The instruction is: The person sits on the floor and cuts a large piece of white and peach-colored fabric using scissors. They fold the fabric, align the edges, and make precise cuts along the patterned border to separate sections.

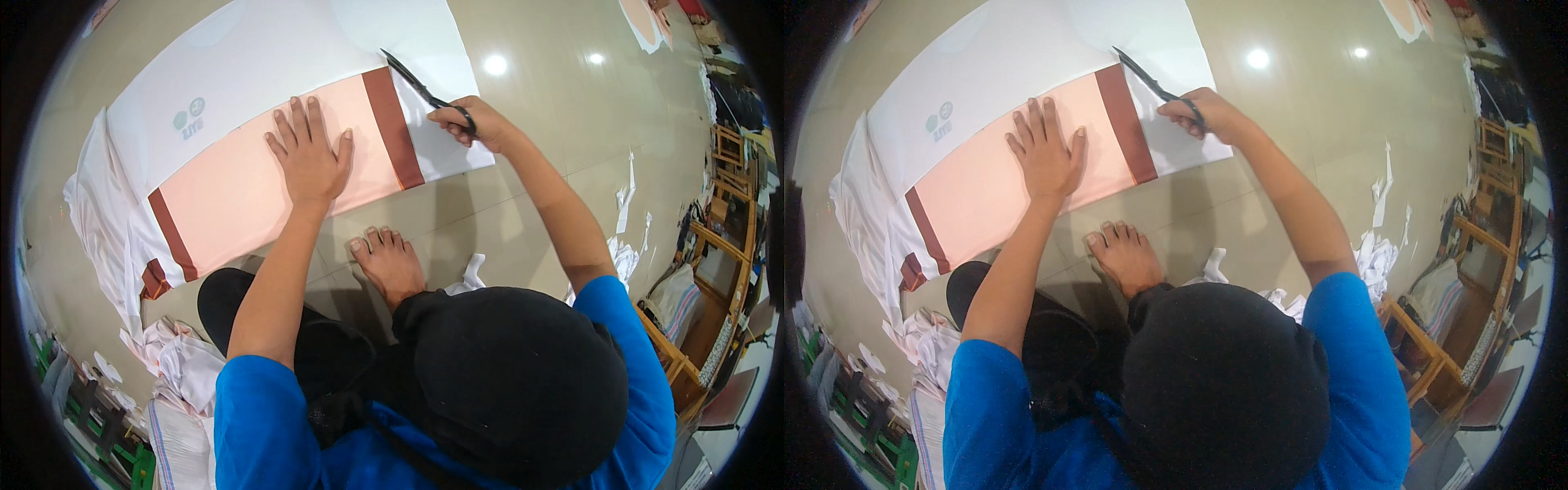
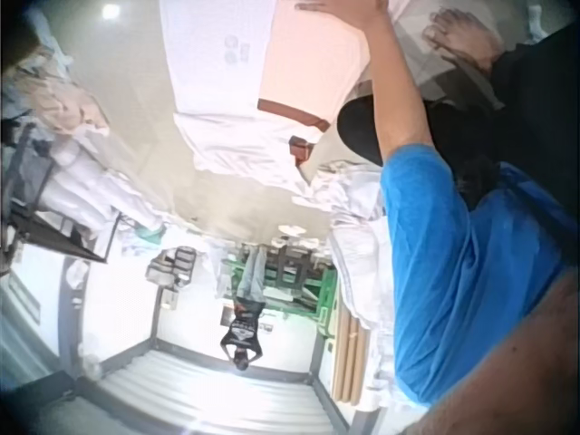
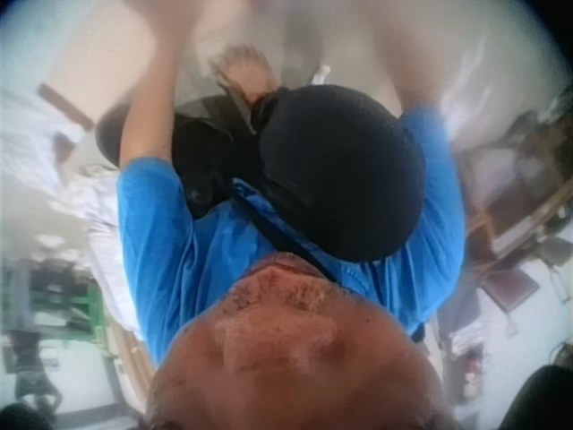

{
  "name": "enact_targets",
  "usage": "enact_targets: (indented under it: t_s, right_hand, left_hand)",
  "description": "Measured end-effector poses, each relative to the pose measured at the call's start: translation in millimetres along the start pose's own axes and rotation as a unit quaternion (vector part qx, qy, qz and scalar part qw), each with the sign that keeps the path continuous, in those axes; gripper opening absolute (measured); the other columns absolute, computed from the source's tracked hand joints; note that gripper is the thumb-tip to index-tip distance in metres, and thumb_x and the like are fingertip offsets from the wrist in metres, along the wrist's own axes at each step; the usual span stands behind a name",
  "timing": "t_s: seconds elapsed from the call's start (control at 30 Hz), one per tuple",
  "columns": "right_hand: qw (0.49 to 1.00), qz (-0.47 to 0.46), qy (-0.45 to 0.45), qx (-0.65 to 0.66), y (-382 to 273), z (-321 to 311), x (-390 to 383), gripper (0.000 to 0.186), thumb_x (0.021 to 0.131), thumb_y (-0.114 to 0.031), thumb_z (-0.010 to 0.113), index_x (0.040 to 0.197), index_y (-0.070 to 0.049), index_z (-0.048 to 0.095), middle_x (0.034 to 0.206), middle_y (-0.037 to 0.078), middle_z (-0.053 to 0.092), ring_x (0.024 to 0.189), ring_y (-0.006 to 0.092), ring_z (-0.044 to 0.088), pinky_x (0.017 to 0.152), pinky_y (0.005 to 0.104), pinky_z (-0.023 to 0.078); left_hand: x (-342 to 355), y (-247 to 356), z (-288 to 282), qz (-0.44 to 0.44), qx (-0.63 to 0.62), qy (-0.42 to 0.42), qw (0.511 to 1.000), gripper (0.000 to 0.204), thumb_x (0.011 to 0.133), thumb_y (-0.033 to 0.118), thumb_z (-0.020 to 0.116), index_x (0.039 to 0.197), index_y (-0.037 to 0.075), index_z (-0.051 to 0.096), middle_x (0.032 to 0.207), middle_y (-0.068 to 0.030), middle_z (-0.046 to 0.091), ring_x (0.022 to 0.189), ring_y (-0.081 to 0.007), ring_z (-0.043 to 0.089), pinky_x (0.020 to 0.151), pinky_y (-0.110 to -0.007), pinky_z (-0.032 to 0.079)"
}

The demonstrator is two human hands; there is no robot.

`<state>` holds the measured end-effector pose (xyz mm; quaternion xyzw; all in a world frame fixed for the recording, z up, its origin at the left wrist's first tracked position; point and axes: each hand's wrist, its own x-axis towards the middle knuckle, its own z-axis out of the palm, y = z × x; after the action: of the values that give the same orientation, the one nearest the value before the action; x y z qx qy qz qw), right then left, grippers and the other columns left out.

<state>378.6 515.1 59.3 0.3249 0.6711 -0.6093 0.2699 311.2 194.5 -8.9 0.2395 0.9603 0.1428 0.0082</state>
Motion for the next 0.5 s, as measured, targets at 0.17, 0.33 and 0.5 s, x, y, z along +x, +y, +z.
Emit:
enact_targets:
  t_s: [0.17, 0.33, 0.5]
  right_hand:
    - [0.993, 0.000, -0.060, -0.103, -19.7, -47.5, 13.6, 0.032, 0.092, -0.031, 0.086, 0.081, -0.005, 0.071, 0.061, -0.003, 0.054, 0.049, 0.0073, 0.045, 0.046, 0.0267, 0.034]
    - [0.978, -0.007, -0.091, -0.187, -38.9, -72.1, 28.3, 0.032, 0.091, -0.029, 0.085, 0.077, -0.005, 0.069, 0.062, -0.002, 0.052, 0.051, 0.0083, 0.044, 0.048, 0.0283, 0.034]
    - [0.962, -0.023, -0.117, -0.245, -51.7, -85.0, 39.6, 0.033, 0.091, -0.030, 0.084, 0.076, -0.007, 0.066, 0.061, -0.001, 0.051, 0.051, 0.0094, 0.043, 0.050, 0.0305, 0.035]
  left_hand:
    - [0.7, -0.6, -0.2, -0.005, 0.010, -0.014, 1.000, 0.089, 0.111, 0.060, 0.049, 0.179, 0.009, 0.024, 0.186, -0.0215, 0.018, 0.171, -0.0512, 0.007, 0.134, -0.073, 0.006]
    - [0.5, 0.2, -1.3, -0.007, 0.012, -0.017, 1.000, 0.088, 0.111, 0.060, 0.049, 0.179, 0.009, 0.025, 0.186, -0.0217, 0.019, 0.171, -0.0514, 0.008, 0.134, -0.074, 0.006]
    - [1.0, 0.5, -2.2, -0.003, 0.009, -0.010, 1.000, 0.087, 0.111, 0.058, 0.051, 0.178, 0.009, 0.025, 0.184, -0.0234, 0.021, 0.170, -0.0524, 0.009, 0.133, -0.074, 0.007]
